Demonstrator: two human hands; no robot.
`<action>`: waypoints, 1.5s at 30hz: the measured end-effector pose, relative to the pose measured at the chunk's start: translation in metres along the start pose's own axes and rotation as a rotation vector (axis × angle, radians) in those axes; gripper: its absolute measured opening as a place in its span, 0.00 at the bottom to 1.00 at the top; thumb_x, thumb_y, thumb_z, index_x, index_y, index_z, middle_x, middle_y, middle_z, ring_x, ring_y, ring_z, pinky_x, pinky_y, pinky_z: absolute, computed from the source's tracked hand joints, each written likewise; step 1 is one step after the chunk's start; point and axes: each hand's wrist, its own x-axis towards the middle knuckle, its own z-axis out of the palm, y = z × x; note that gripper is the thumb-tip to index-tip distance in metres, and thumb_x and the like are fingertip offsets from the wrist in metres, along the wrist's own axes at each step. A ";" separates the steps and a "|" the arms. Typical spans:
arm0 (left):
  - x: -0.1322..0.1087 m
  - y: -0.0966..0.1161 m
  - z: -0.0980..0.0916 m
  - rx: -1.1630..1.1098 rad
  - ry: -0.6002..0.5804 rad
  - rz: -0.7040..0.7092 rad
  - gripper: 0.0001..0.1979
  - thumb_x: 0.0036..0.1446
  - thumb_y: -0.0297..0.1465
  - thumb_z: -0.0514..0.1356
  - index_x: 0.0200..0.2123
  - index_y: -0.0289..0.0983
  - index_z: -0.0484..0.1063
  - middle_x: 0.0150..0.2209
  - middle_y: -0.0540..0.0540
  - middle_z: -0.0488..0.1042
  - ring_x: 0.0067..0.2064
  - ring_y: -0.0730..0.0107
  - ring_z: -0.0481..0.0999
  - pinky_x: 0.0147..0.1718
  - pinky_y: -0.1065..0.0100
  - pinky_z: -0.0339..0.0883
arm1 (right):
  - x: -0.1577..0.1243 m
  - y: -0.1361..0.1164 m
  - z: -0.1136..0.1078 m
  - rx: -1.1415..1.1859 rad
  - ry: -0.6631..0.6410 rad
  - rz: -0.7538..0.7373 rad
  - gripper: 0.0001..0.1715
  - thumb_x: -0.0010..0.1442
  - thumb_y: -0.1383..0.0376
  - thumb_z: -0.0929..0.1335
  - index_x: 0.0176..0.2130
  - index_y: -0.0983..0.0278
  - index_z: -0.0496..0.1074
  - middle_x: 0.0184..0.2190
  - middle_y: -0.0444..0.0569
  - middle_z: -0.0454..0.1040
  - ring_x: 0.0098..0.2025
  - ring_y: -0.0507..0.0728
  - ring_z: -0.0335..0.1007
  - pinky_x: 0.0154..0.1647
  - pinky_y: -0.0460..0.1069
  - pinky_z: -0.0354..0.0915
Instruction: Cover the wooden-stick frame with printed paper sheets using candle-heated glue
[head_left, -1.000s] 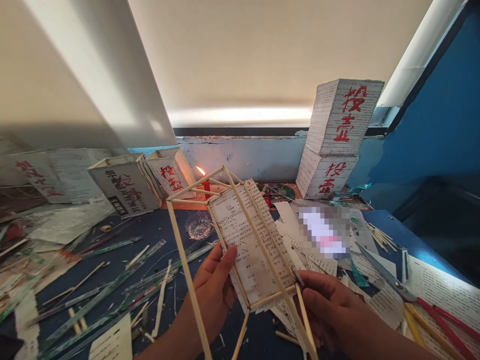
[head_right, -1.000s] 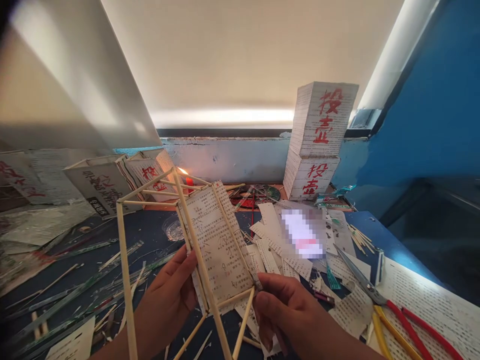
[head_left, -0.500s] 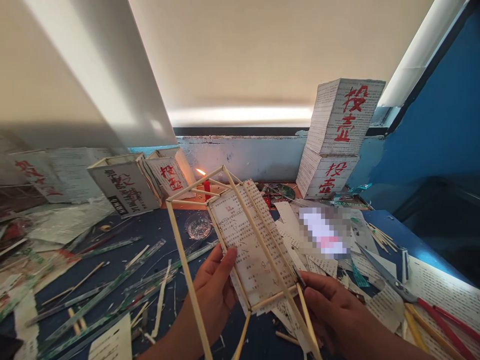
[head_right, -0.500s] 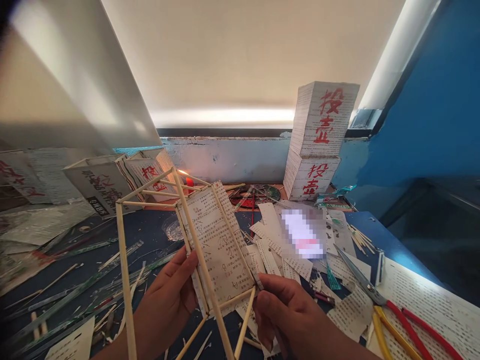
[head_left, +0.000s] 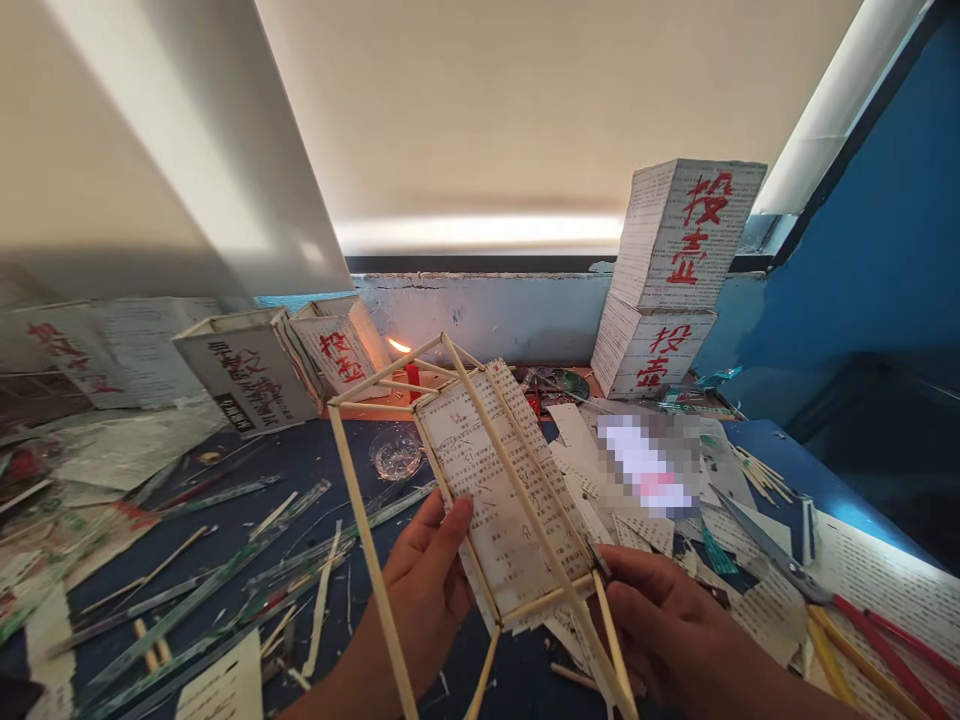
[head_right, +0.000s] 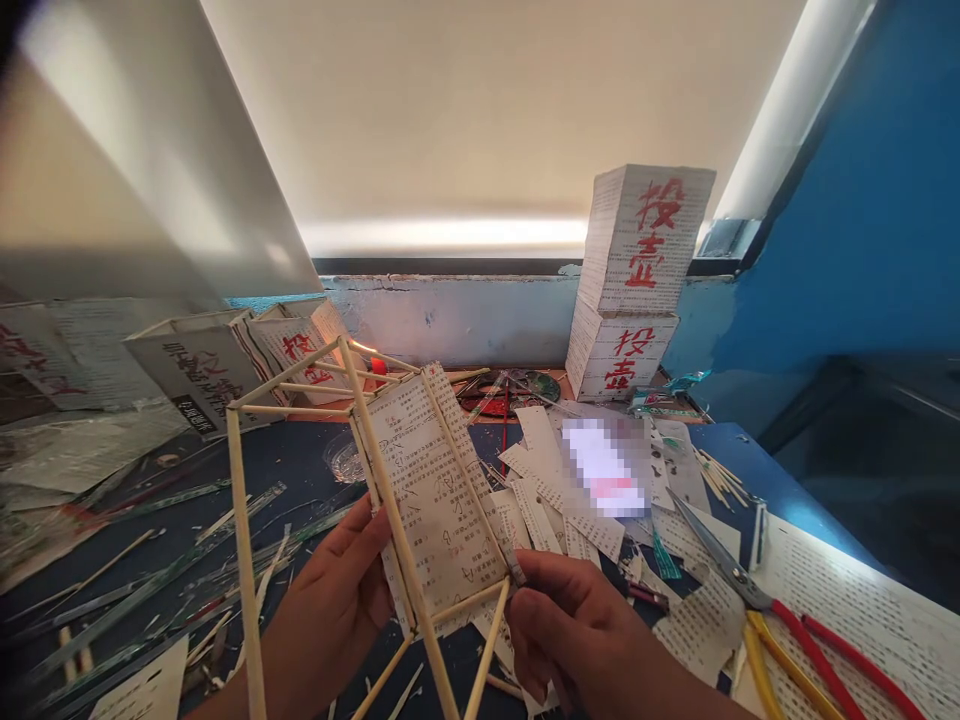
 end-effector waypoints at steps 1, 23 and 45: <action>0.000 0.000 0.000 -0.002 -0.009 0.000 0.26 0.56 0.31 0.70 0.58 0.41 0.71 0.46 0.42 0.83 0.46 0.53 0.83 0.41 0.63 0.82 | 0.000 0.001 -0.001 -0.008 0.016 -0.001 0.20 0.64 0.50 0.70 0.40 0.66 0.75 0.20 0.39 0.60 0.20 0.44 0.50 0.20 0.40 0.48; 0.003 0.003 0.000 0.005 -0.025 0.070 0.19 0.61 0.28 0.65 0.55 0.37 0.71 0.47 0.39 0.82 0.41 0.57 0.84 0.39 0.62 0.81 | 0.002 -0.002 0.000 0.097 0.107 0.010 0.27 0.68 0.44 0.62 0.45 0.64 0.72 0.27 0.46 0.76 0.21 0.51 0.74 0.19 0.42 0.60; 0.002 0.007 0.006 -0.056 0.115 0.156 0.14 0.57 0.25 0.66 0.48 0.37 0.76 0.43 0.44 0.84 0.42 0.62 0.84 0.40 0.72 0.80 | -0.012 -0.007 0.002 -0.247 0.177 0.070 0.25 0.69 0.46 0.61 0.52 0.59 0.73 0.30 0.43 0.65 0.29 0.50 0.57 0.31 0.46 0.58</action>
